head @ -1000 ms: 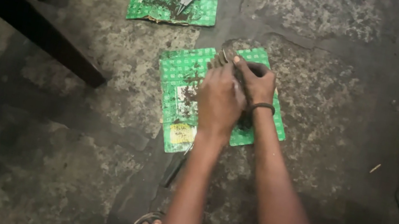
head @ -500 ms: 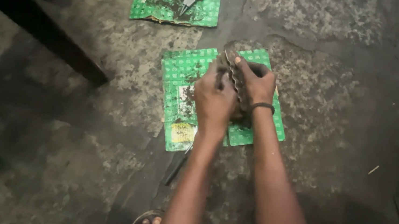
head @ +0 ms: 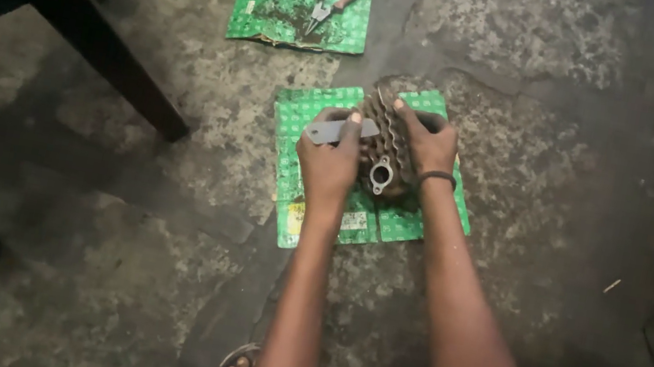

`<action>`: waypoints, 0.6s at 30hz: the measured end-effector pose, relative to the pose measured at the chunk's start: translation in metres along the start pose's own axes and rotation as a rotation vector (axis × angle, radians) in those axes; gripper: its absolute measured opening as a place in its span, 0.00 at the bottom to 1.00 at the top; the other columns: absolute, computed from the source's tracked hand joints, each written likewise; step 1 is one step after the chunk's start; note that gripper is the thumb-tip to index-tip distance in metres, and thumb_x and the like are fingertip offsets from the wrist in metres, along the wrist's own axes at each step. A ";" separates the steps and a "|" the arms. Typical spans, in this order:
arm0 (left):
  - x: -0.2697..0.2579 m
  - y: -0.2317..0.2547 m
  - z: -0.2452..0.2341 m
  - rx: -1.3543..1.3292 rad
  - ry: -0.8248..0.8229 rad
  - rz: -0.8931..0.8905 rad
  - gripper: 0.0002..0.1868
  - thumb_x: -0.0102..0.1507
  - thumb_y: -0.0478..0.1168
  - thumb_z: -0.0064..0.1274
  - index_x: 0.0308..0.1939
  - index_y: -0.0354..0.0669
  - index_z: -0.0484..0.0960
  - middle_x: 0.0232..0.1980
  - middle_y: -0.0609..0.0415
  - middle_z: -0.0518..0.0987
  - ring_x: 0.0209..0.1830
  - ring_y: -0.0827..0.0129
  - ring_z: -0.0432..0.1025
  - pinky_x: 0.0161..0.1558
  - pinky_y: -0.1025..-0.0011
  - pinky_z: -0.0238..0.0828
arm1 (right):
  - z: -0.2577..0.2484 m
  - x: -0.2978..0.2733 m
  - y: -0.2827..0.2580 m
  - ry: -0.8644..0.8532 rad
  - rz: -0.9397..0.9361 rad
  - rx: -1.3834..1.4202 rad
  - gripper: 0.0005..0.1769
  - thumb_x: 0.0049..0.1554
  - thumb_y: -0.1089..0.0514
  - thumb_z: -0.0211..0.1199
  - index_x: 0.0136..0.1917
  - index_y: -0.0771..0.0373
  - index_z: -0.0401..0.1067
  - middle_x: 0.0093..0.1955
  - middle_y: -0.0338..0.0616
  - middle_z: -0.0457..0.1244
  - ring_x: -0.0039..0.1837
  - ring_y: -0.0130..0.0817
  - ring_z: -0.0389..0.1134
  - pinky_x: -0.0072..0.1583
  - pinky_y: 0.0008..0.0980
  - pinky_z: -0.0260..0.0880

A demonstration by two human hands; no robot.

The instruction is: Cleaning and scraping gaskets off engine components in a workshop.

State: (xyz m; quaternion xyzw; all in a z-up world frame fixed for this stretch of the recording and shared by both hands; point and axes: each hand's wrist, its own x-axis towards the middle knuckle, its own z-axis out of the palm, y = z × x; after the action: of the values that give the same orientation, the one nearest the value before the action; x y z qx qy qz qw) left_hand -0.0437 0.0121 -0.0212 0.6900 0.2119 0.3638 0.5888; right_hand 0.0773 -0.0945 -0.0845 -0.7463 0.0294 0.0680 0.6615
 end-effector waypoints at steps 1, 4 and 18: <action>0.001 -0.003 0.001 -0.002 0.002 0.001 0.11 0.66 0.39 0.56 0.43 0.31 0.83 0.33 0.49 0.85 0.33 0.70 0.79 0.39 0.68 0.77 | 0.000 0.001 0.001 -0.001 -0.002 -0.001 0.30 0.46 0.41 0.78 0.48 0.69 0.81 0.44 0.44 0.74 0.45 0.27 0.73 0.50 0.28 0.73; 0.001 -0.012 0.003 -0.361 -0.065 -0.263 0.11 0.66 0.38 0.53 0.44 0.30 0.81 0.35 0.53 0.83 0.30 0.74 0.76 0.31 0.71 0.77 | 0.001 0.000 -0.001 0.000 0.020 -0.002 0.29 0.46 0.42 0.78 0.48 0.69 0.81 0.44 0.43 0.74 0.44 0.27 0.73 0.50 0.28 0.73; 0.001 0.021 0.003 -0.125 0.026 -0.066 0.11 0.65 0.34 0.52 0.49 0.32 0.79 0.36 0.48 0.83 0.33 0.71 0.78 0.36 0.71 0.76 | -0.001 0.004 0.007 -0.008 0.025 0.011 0.31 0.45 0.41 0.78 0.49 0.70 0.80 0.46 0.45 0.74 0.45 0.28 0.73 0.51 0.28 0.73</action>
State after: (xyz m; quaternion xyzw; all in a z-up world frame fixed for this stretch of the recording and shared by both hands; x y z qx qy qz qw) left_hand -0.0434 0.0060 -0.0010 0.6396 0.2190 0.3656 0.6398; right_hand 0.0801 -0.0961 -0.0914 -0.7418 0.0367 0.0791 0.6649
